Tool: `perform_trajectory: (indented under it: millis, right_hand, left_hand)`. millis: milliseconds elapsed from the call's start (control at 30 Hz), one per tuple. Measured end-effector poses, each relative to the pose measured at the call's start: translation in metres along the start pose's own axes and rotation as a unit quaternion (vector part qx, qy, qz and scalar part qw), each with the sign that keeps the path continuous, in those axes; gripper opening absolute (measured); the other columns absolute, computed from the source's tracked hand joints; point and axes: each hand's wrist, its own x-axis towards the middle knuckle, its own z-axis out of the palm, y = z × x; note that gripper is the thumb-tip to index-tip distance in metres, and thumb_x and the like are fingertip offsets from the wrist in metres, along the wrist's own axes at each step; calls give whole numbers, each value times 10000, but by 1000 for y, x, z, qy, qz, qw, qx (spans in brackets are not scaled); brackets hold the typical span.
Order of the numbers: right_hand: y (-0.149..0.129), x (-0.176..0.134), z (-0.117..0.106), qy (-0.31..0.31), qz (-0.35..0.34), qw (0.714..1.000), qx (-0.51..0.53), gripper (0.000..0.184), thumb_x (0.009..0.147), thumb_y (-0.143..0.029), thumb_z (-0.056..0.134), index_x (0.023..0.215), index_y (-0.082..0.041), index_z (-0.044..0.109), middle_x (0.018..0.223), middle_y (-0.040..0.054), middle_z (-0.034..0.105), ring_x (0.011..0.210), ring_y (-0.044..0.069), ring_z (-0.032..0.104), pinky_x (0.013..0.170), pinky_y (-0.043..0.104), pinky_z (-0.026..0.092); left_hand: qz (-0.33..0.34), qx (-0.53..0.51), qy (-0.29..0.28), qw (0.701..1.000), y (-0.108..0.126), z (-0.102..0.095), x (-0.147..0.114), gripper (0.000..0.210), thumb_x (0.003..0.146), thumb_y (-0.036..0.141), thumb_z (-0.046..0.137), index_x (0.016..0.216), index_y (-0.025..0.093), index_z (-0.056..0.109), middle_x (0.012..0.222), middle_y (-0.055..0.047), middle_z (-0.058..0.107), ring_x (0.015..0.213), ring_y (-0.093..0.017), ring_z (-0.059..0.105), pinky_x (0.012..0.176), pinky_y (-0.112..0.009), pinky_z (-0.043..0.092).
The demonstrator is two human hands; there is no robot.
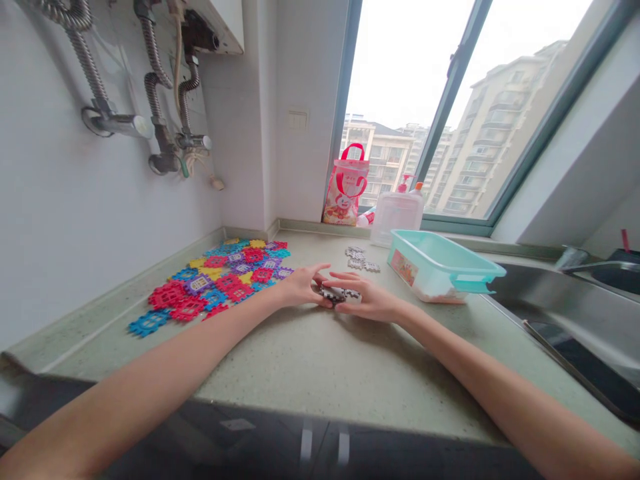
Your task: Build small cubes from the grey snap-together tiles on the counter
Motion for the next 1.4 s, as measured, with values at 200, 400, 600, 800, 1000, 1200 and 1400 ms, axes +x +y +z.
perform_trajectory:
  millis: [200,400,600,800,1000,1200,1400]
  right_hand:
    - [14,-15,-29,60,87,992,-70,577,963,-462,713,1508,-291,631,1487,102,673,1357,328,634,1169,546,485]
    - [34,-20,-19,52,167,978,-109,483,876,-489,790,1290,-239,779,1105,85,822,971,288,760,906,444,596]
    - [29,-14,-23,134,174,970,-108,323,848,-377,771,1140,-251,823,947,59,820,816,246,748,784,401,609]
    - [-14,-6,-15,150,9,988,-42,334,915,-340,735,1240,-287,791,1220,73,784,1047,249,739,928,401,604]
    - [-11,-3,5,106,-2,991,-75,246,966,-343,712,1182,-311,826,1177,70,786,1006,239,750,954,398,583]
    - [4,-6,-1,139,39,988,-47,372,1020,-442,654,1363,-324,735,1386,94,705,1244,286,682,1077,486,545]
    - [70,-24,-9,200,236,940,-144,811,916,-375,687,1645,-141,420,1620,211,501,1515,370,464,1270,526,364]
  left_hand:
    - [-13,48,4,999,3,0,-1,1231,570,441,1009,1620,171,427,1296,-172,728,1151,-291,708,1016,-430,547]
    - [-2,65,15,998,5,3,-3,1090,646,397,951,1590,153,464,1216,-152,746,992,-246,728,923,-394,574]
    - [-2,57,22,998,6,4,-2,1015,672,378,910,1566,151,486,1165,-122,758,947,-223,734,905,-371,585]
    - [5,65,9,998,1,2,0,1028,668,424,909,1561,131,493,1155,-118,763,1002,-251,734,935,-377,569]
    - [5,106,4,994,9,1,-4,1149,602,565,949,1577,158,497,1146,-94,743,1003,-262,722,940,-376,552]
    - [-2,136,13,991,15,2,-4,980,720,634,864,1547,211,553,1102,-75,746,987,-259,717,902,-364,541]
    - [0,146,23,989,10,3,-4,1040,657,553,913,1555,190,533,1165,-103,724,907,-241,708,873,-367,545]
